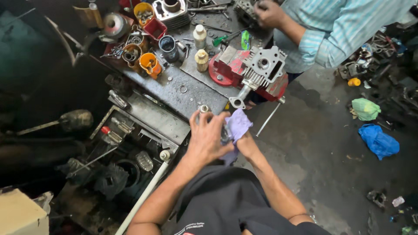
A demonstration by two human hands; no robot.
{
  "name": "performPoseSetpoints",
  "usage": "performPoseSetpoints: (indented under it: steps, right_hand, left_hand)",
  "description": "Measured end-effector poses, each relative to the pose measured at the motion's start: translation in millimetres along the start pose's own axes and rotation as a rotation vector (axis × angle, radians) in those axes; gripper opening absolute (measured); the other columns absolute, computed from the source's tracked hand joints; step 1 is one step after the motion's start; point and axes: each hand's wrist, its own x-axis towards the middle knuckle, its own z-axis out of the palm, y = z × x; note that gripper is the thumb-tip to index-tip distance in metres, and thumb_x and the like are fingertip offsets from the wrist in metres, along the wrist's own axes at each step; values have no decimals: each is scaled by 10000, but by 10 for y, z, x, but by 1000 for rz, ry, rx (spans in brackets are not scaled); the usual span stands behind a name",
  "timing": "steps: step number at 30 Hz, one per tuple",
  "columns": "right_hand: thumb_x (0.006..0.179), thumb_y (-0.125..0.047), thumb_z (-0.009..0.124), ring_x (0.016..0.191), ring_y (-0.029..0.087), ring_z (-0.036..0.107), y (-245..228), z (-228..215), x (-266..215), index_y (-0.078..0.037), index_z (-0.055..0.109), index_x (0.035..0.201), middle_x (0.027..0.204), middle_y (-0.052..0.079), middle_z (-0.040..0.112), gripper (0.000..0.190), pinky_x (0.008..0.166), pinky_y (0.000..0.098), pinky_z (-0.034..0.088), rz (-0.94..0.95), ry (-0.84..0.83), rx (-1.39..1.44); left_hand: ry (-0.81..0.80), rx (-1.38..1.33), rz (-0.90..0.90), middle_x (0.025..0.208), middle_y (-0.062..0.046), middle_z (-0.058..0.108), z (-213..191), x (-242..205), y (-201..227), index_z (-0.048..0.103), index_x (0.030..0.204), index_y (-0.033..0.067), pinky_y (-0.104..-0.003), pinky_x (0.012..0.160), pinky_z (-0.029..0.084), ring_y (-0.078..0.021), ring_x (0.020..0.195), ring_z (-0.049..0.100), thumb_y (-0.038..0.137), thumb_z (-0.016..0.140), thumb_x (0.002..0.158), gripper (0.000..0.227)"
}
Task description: The person cleans a small metal engine component with a purple cloth, then applies liquid from a bottle to a cylinder head and wipes it. They also clean a cylindrical metal part and place it on a workbench.
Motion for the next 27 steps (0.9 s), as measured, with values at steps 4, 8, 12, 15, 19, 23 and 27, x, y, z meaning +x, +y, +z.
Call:
performPoseSetpoints:
  steps: [4, 8, 12, 15, 19, 23, 27]
  right_hand:
    - [1041, -173, 455, 1411, 286, 467, 95, -102, -73, 30, 466, 1456, 1492, 203, 528, 462, 1162, 367, 348, -102, -81, -104]
    - [998, -189, 524, 1197, 303, 602, -120, -120, -174, 15, 629, 1255, 1263, 185, 646, 345, 1009, 366, 449, -81, 0, -410]
    - [990, -221, 552, 1153, 299, 614, -340, -129, -169, 8, 635, 1234, 1220, 173, 656, 344, 975, 374, 471, -146, -29, -487]
    - [984, -245, 573, 1119, 296, 623, -393, -136, -134, 2, 639, 1218, 1187, 164, 663, 347, 950, 380, 488, -194, -74, -405]
    - [976, -277, 601, 1075, 292, 635, -391, -151, -126, -5, 645, 1197, 1144, 152, 672, 353, 916, 389, 511, -236, -25, -359]
    - [968, -309, 629, 1030, 288, 647, -468, -150, -181, -13, 651, 1176, 1101, 140, 681, 362, 882, 397, 533, 60, -194, 352]
    - [934, -461, 546, 1252, 169, 599, -686, -55, -263, -82, 566, 1324, 1334, 35, 620, 544, 1033, 368, 523, 331, -271, 987]
  left_hand:
    - [62, 87, 112, 1118, -27, 665, 173, -165, 21, 584, 1243, 169, -564, 1161, 261, -275, 1181, 548, 260, 875, 579, 731]
    - [55, -435, -242, 1057, -24, 676, 376, -264, -49, 527, 1195, 147, -503, 1079, 363, -241, 1090, 599, 272, 863, 619, 678]
    - [-259, -1288, -671, 1094, -19, 673, 517, -378, -126, 487, 1173, 161, -483, 1049, 373, -231, 1089, 587, 253, 863, 642, 656]
    - [-329, -1402, -694, 1123, -15, 671, 558, -473, -155, 458, 1156, 171, -467, 1026, 381, -223, 1088, 578, 240, 863, 660, 644]
    - [67, -644, -116, 1160, -10, 667, 529, -508, -215, 419, 1134, 185, -447, 996, 391, -213, 1087, 566, 221, 863, 683, 635]
    - [290, -111, 380, 1245, -8, 681, 501, -492, -296, 409, 1116, 183, -482, 1065, 331, -236, 1146, 536, 218, 904, 683, 659]
    - [466, -465, 254, 1288, -7, 677, 547, -444, -284, 386, 1180, 166, -447, 1096, 347, -220, 1190, 505, 195, 914, 733, 693]
